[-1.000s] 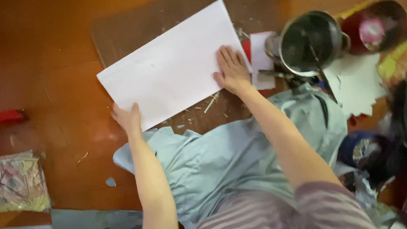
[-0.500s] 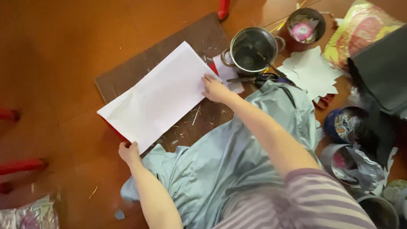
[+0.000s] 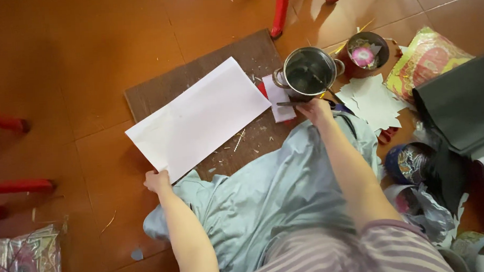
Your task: Crafting a traditional paper horse by cutting strips of paper and applying them to a bamboo frame.
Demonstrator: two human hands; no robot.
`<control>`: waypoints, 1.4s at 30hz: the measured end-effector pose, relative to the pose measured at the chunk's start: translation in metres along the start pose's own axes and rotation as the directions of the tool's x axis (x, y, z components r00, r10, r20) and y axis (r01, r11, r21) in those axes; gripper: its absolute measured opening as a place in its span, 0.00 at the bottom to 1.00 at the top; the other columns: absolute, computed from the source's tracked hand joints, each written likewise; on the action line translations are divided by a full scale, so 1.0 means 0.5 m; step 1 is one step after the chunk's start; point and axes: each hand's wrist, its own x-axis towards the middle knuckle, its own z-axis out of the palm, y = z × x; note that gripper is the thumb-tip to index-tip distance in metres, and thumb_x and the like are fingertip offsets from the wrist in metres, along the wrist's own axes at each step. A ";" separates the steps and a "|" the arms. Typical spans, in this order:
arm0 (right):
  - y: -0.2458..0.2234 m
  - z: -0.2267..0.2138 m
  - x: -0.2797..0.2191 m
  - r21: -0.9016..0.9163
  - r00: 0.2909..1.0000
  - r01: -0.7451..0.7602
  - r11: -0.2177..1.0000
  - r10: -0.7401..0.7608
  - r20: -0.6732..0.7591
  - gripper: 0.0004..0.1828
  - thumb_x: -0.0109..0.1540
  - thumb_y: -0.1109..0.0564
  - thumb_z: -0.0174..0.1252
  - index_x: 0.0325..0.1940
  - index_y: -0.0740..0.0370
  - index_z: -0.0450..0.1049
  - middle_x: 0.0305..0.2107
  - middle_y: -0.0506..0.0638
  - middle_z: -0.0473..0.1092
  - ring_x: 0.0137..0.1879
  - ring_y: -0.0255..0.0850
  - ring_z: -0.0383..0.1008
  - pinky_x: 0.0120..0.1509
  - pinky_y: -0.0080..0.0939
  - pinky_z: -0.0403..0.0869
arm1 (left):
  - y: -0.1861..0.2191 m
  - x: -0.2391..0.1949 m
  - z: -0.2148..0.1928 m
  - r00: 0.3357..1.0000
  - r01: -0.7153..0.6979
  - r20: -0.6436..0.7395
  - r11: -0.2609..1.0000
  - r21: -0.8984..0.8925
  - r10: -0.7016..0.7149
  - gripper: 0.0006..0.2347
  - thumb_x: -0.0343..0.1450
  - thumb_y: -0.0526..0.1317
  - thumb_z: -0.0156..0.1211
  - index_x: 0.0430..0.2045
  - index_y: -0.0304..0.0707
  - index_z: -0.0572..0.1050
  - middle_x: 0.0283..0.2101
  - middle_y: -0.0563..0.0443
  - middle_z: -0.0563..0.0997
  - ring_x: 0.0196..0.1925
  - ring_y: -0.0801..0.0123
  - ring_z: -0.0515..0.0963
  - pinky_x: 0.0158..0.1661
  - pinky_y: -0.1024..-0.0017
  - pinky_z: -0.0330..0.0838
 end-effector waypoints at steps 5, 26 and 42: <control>-0.019 0.033 -0.090 -0.895 0.932 0.040 -0.444 -0.306 0.193 0.13 0.64 0.62 0.53 0.48 0.67 0.79 0.48 0.66 0.76 0.58 0.62 0.76 0.64 0.58 0.75 | -0.024 0.015 0.006 0.994 -0.062 0.093 0.995 0.084 0.054 0.12 0.58 0.35 0.65 0.33 0.30 0.75 0.40 0.33 0.80 0.45 0.40 0.80 0.52 0.54 0.75; -0.069 0.017 -0.107 -0.670 0.916 0.161 -0.725 -0.143 0.374 0.17 0.64 0.63 0.50 0.56 0.66 0.73 0.47 0.69 0.75 0.57 0.64 0.75 0.61 0.61 0.73 | 0.016 -0.016 -0.028 0.903 -0.240 0.315 0.951 -0.193 0.292 0.15 0.64 0.29 0.55 0.45 0.27 0.68 0.41 0.34 0.77 0.45 0.51 0.78 0.50 0.61 0.70; -0.083 0.206 -0.357 -0.656 0.901 0.399 -0.640 0.142 0.410 0.28 0.55 0.65 0.55 0.60 0.63 0.63 0.45 0.69 0.74 0.54 0.65 0.73 0.56 0.59 0.70 | 0.050 -0.012 -0.059 0.875 0.164 0.401 0.615 -0.771 0.270 0.18 0.63 0.20 0.58 0.46 0.31 0.69 0.46 0.45 0.79 0.47 0.62 0.81 0.48 0.65 0.76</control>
